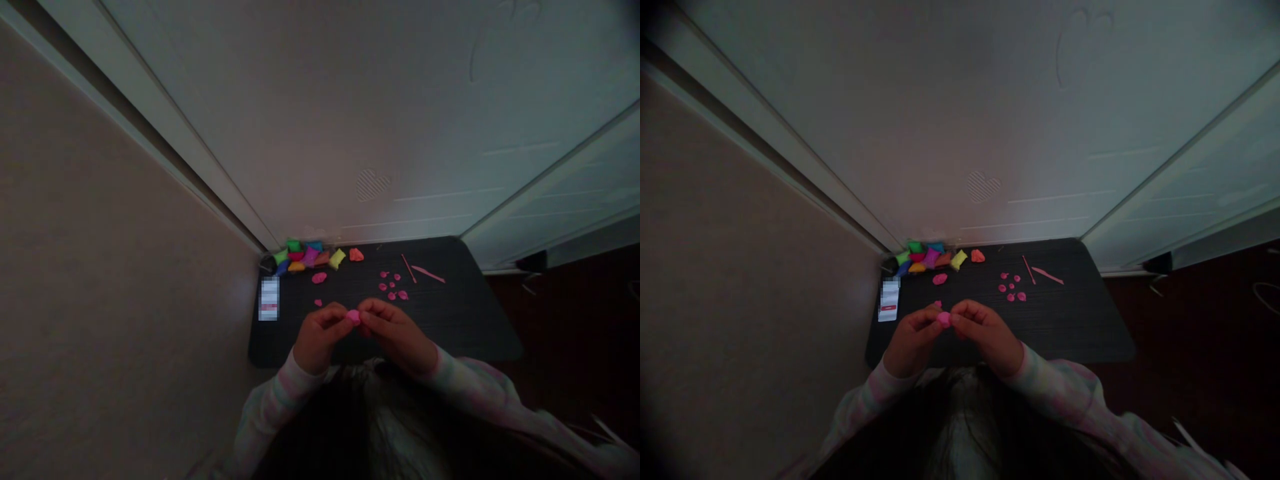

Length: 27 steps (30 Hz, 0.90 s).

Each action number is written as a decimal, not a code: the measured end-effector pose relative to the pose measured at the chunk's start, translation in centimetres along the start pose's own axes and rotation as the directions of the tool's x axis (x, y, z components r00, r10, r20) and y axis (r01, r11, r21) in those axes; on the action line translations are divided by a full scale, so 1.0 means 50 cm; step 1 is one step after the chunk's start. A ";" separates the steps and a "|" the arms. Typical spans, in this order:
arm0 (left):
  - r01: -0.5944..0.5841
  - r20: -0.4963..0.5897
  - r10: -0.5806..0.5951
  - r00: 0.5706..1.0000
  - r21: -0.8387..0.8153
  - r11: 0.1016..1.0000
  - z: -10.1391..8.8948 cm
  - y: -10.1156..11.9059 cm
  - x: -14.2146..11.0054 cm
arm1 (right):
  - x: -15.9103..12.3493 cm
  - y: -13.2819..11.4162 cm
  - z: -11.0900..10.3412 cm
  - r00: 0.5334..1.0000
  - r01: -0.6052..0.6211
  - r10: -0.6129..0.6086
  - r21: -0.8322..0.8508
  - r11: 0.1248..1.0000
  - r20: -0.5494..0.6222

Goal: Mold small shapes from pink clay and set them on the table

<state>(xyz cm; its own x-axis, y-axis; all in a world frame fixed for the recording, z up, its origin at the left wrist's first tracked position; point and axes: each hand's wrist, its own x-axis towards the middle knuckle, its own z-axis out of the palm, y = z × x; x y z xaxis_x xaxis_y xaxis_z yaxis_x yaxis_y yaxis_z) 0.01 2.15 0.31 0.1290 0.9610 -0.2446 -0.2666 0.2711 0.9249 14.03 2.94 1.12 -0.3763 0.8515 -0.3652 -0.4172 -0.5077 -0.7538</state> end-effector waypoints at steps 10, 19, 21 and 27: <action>0.021 0.009 -0.020 1.000 -0.131 0.991 0.012 -0.007 0.001 | 0.001 0.000 0.009 0.999 -0.041 0.040 0.099 0.994 0.008; -0.024 -0.024 0.025 0.999 0.024 0.999 0.004 -0.012 0.001 | 0.003 0.006 0.009 0.998 -0.059 0.058 0.123 0.991 0.008; -0.018 -0.018 0.018 1.000 -0.008 1.000 0.004 -0.010 0.002 | 0.003 0.006 0.007 0.998 -0.062 0.061 0.127 0.990 0.013; 0.010 0.008 -0.010 1.000 -0.009 1.000 0.004 -0.005 0.008 | 0.005 0.009 0.003 0.998 -0.063 0.059 0.161 0.985 0.032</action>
<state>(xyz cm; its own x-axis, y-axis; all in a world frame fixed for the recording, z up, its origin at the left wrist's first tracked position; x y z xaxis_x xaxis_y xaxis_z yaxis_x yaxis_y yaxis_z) 0.30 2.43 0.04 0.1396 0.9578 -0.2514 -0.2740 0.2813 0.9197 13.64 2.92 0.77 -0.4267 0.8155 -0.3910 -0.5204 -0.5750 -0.6313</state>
